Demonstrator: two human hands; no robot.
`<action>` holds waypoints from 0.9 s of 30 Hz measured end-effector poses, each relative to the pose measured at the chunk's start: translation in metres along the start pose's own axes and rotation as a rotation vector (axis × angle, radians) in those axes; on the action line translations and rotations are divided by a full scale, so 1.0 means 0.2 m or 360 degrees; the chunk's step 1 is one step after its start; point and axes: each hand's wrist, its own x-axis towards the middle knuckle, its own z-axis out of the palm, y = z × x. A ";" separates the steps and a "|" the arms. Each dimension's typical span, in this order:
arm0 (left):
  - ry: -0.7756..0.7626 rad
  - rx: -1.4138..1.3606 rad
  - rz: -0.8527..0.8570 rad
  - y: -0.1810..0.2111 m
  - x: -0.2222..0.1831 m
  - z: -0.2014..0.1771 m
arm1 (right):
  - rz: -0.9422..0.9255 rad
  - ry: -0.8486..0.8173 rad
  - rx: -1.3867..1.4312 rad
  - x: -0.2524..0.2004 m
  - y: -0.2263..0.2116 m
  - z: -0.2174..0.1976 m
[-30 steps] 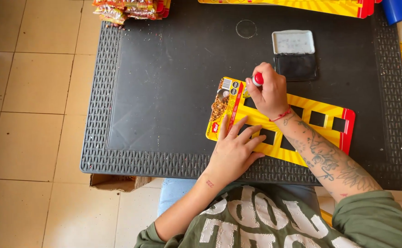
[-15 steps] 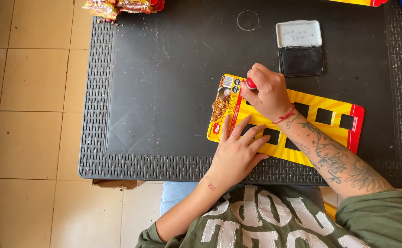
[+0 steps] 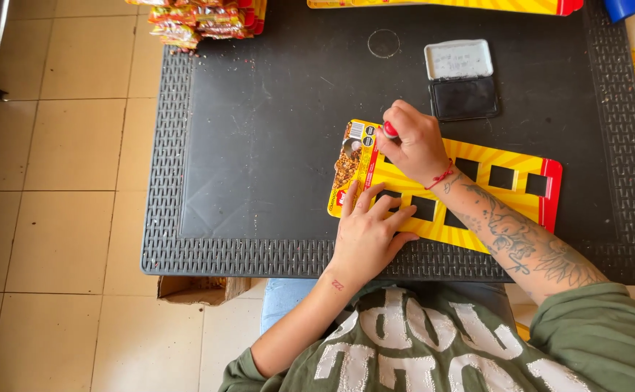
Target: The person labels yellow packaging strips using a red stamp and ink pad, repeatedly pressing the stamp onto the ink and then onto the packages, while moving the finished strips into a stack.
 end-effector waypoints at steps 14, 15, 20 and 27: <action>-0.0201 0.0301 0.0290 0.01 0.07 -0.16 | 0.0267 0.0219 -0.0603 0.02 0.35 -0.48; -0.0247 0.0303 0.0299 0.01 0.07 -0.17 | 0.0193 0.0328 -0.0569 0.03 0.34 -0.49; -0.0246 0.0237 0.0356 0.03 0.12 -0.25 | 0.0391 0.0329 -0.0347 -0.02 0.52 -0.50; -0.0167 0.0001 0.0504 0.03 0.31 -0.55 | 0.1543 0.0887 0.1839 -0.13 0.81 -0.94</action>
